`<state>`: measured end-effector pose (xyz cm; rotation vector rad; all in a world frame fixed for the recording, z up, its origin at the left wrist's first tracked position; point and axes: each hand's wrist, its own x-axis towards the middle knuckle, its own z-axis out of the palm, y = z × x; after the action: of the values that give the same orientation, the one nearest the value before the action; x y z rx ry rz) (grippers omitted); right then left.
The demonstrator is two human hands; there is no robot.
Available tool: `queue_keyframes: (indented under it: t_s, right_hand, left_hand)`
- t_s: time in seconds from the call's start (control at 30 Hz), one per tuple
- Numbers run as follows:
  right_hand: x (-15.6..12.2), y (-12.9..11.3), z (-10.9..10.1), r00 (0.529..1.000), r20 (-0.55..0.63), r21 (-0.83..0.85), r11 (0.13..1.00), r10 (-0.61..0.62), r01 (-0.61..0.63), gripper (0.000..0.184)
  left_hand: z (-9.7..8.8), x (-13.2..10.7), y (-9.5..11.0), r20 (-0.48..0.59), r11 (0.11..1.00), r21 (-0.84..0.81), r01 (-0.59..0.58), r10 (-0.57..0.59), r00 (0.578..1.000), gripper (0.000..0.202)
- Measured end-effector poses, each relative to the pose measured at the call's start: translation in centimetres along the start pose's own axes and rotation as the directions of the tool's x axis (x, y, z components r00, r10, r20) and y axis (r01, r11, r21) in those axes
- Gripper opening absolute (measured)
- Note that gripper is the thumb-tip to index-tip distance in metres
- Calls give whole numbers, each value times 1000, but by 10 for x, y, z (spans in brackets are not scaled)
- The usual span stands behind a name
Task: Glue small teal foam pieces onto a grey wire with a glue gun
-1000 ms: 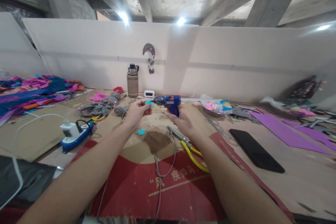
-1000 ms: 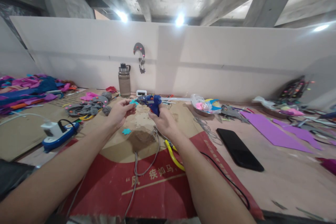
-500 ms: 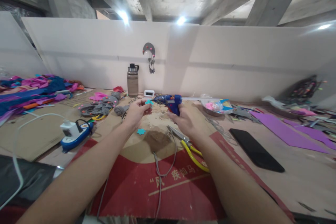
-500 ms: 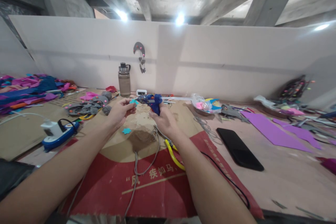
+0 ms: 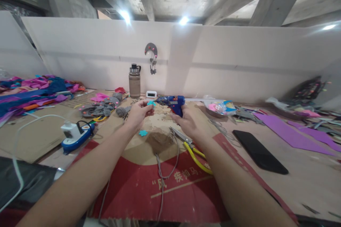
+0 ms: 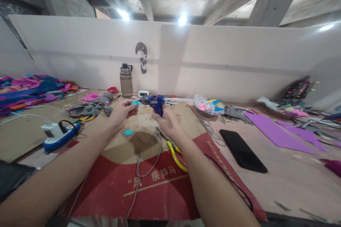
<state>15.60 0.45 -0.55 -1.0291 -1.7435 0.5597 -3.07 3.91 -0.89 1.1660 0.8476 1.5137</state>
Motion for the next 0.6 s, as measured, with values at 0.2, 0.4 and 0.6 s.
queue_keyframes:
  t_s: [0.2,0.4,0.6]
  right_hand:
    - [-1,-4,1,1000,-3,22,1000,7,-7,25]
    - [-1,-5,1,1000,7,11,1000,17,-17,26]
    - [-3,-12,-2,1000,9,-8,1000,16,-16,17]
  left_hand:
    - [-1,1,-1,0,1000,-12,-6,6,1000,27]
    - [-1,2,0,6,1000,-7,-5,5,1000,27]
    - [0,0,0,4,1000,-12,6,-6,1000,28]
